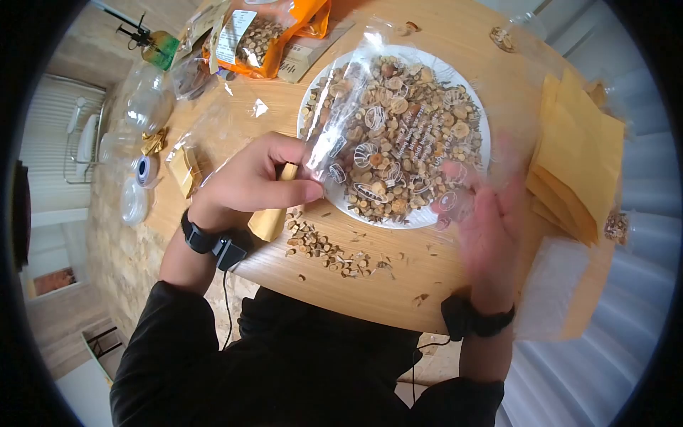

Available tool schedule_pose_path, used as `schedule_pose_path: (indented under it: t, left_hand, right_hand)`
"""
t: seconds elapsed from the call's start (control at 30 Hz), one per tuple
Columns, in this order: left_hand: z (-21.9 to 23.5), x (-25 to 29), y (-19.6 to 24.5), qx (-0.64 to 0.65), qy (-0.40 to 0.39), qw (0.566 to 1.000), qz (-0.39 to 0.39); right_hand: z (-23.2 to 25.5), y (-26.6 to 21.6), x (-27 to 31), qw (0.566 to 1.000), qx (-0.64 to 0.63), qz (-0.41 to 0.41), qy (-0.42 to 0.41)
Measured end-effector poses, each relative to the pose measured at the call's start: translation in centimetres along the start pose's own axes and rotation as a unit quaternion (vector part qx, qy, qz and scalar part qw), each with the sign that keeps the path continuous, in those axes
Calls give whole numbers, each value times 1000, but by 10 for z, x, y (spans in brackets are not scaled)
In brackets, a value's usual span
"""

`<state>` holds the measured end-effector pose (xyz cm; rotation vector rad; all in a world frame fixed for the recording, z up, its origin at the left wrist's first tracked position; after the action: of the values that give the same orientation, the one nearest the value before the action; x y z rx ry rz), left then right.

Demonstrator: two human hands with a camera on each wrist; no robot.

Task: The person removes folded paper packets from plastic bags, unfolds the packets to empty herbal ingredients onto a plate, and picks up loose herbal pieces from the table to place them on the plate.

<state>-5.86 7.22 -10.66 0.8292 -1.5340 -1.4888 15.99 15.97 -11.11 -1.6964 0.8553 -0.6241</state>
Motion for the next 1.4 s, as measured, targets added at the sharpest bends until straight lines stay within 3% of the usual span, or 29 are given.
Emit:
schedule_pose_path:
  t: [0.13,0.2,0.23,0.27,0.4,0.47,0.53,0.6,0.67,0.7,0.77,0.8,0.87,1.0,1.07,1.13,1.2,1.23,1.3,1.4]
  left_hand:
    - [0,1,6,53,-13,997,-46]
    - [6,5,-2,149,7,988,-41]
    - [8,2,-3,137,-6,986,-98]
    - [7,0,-5,137,-13,985,-109]
    - [8,-1,-14,325,68,933,-138]
    - [8,-4,-22,439,36,886,-142]
    - [11,-9,-23,485,-59,851,-190]
    - [14,-11,-22,489,-54,850,-186]
    - [13,-11,-16,502,-1,848,-168]
    - [13,-12,-14,503,-7,847,-170]
    - [11,-14,-14,498,-8,851,-169]
    - [11,-14,-15,490,2,856,-167]
    - [9,-15,-14,493,7,854,-165]
    - [9,-16,-15,501,4,851,-159]
    - [8,-16,-15,501,6,850,-160]
    - [8,-15,-16,493,25,857,-150]
    - [7,-15,-16,490,23,859,-149]
    - [8,-15,-16,486,21,861,-150]
    - [9,-14,-16,484,24,861,-154]
    - [9,-12,-14,479,26,863,-156]
  right_hand:
    - [12,-16,-5,999,11,36,-18]
    - [17,-19,-4,999,7,47,4]
    - [21,-21,-3,998,18,53,9]
    - [25,-18,-3,999,2,46,8]
    - [40,-27,-2,999,-19,51,1]
    - [44,-52,8,998,12,44,47]
    - [55,-79,25,992,28,85,84]
    - [71,-102,53,980,67,110,154]
    - [94,-119,84,968,22,172,179]
    - [104,-124,99,966,33,173,189]
    - [132,-128,144,931,82,202,292]
    - [141,-128,160,930,87,201,295]
    - [163,-121,196,905,58,183,379]
    - [182,-98,241,911,64,138,384]
    - [184,-85,249,901,109,42,418]
    - [184,-79,251,907,112,15,406]
    - [182,-74,248,919,162,-89,349]
    - [180,-77,246,920,163,-90,344]
    - [174,-80,240,888,294,-218,279]
    - [183,-81,234,876,369,-187,249]
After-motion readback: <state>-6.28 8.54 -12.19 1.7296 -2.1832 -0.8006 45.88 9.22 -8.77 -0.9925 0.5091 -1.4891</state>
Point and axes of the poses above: each hand's wrist, its own x-axis away from the middle knuckle, its own z-axis out of the back of the hand, y = z × x, the point moved 6 cm from there along -x, towards the middle knuckle, and after that the axes turned 15 degrees about -y, right-handed, at the moved point
